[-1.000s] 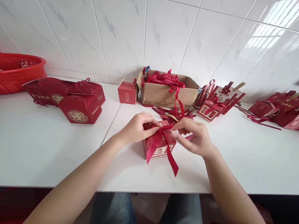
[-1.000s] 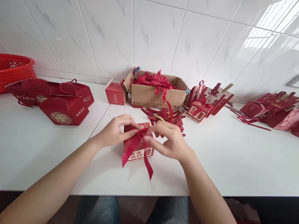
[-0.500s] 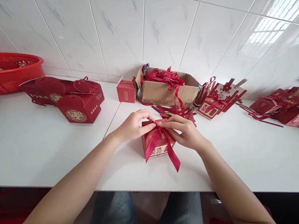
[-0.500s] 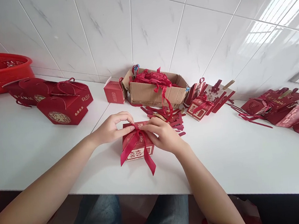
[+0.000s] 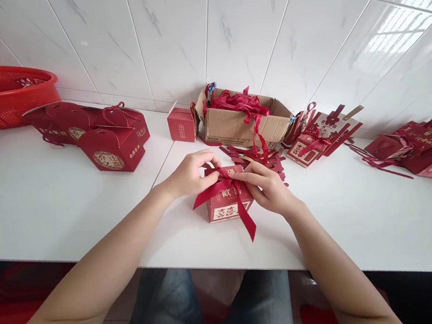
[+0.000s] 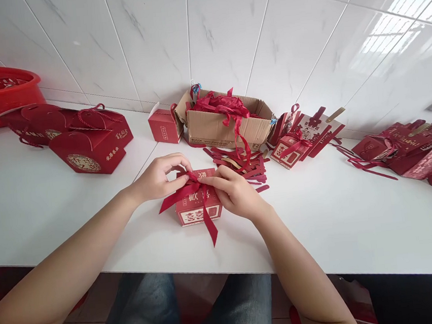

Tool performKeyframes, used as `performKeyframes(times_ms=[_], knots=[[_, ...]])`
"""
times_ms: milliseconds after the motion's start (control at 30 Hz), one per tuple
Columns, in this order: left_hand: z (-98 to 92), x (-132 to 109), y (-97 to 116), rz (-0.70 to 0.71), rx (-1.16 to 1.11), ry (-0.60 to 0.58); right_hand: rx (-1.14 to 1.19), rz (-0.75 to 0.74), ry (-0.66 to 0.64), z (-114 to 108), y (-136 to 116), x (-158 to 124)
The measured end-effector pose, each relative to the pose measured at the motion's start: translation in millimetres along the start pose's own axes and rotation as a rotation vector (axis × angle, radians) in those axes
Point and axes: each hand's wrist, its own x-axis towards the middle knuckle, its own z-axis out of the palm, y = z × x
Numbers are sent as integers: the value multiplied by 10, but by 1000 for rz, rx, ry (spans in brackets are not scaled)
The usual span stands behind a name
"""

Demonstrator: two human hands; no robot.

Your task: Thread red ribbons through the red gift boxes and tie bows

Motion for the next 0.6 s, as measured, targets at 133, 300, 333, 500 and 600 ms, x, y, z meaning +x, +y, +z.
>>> performKeyframes(times_ms=[133,300,333,500,600], knots=[[-25,10,-19,-79,-209,-114,9,9,63,-1,-29,13],[-20,12,-9,-140,-309,-114,55,57,70,-14,-85,35],[-17,11,-3,-130,-311,-115,67,60,67,-13,-91,37],[1,4,0,-64,-285,-100,88,67,73,-6,-98,38],[10,3,-6,-40,-211,-17,84,75,78,-6,-97,32]])
